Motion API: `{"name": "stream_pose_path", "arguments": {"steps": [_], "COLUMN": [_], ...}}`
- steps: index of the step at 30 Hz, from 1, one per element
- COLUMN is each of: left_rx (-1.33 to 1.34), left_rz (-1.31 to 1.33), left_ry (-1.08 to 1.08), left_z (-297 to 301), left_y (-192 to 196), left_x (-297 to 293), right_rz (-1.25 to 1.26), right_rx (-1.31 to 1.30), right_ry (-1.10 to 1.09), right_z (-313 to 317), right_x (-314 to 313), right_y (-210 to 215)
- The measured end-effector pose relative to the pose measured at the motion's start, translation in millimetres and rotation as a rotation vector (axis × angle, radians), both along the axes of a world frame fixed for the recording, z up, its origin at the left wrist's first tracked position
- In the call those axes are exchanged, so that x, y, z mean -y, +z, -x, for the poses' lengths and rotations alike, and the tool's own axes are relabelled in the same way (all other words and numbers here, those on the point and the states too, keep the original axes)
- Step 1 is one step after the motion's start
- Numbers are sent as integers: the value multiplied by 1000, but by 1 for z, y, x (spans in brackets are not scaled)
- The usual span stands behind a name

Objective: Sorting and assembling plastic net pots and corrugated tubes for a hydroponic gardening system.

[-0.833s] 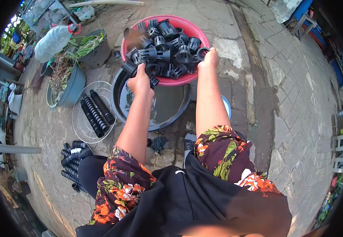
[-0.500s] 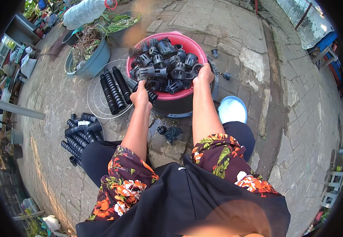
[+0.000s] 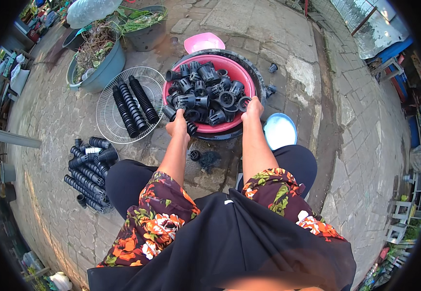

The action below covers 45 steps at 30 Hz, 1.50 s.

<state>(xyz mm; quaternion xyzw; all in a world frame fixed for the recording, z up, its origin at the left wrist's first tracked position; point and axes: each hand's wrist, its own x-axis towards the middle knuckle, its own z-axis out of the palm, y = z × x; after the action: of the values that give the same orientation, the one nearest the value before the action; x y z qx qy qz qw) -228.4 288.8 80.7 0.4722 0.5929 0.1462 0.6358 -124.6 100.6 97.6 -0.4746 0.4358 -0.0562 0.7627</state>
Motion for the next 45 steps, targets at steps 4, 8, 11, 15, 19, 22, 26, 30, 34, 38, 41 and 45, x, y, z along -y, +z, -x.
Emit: {"name": "stream_pose_path", "arguments": {"steps": [4,8,11,15,19,22,26,30,34,38,41,45], "left_rx": [-124,-27,94,297,208,172,58,152,206,266,274,169], "left_rz": [-396,-661,-599,-447,-539,-604,-781,-663,-759,-552,-409,-506], "left_ry": [-21,-179,-501,-874,-1063,-1105,-1267,-1411,-1266,-1233,-1197,-1020], "left_z": [0,-16,-28,-31,-41,-44,-46,-50,-49,-51,-55,-60], "left_y": [28,74,110,153,127,107,119,112,115,110,107,118], "left_x": [2,-14,-19,-7,-14,-20,-21,-23,-21,-21,-23,-26], "right_rz": [180,120,-72,-6,-26,166,476,441,370,714,1094,1552], "right_rx": [25,298,331,565,626,659,687,662,586,347,216,163], "right_ry": [-20,2,368,761,1132,1285,1715,1781,1445,1690,2074,2265], "right_z": [-12,-28,-42,-43,-39,-46,-48,-48,-51,-69,-63,-39], "right_x": [13,-1,-13,-31,-49,-50,-46,-48,-37,-15,-15,-34], "right_y": [-3,60,114,145,138,126,135,135,135,113,98,82]}}
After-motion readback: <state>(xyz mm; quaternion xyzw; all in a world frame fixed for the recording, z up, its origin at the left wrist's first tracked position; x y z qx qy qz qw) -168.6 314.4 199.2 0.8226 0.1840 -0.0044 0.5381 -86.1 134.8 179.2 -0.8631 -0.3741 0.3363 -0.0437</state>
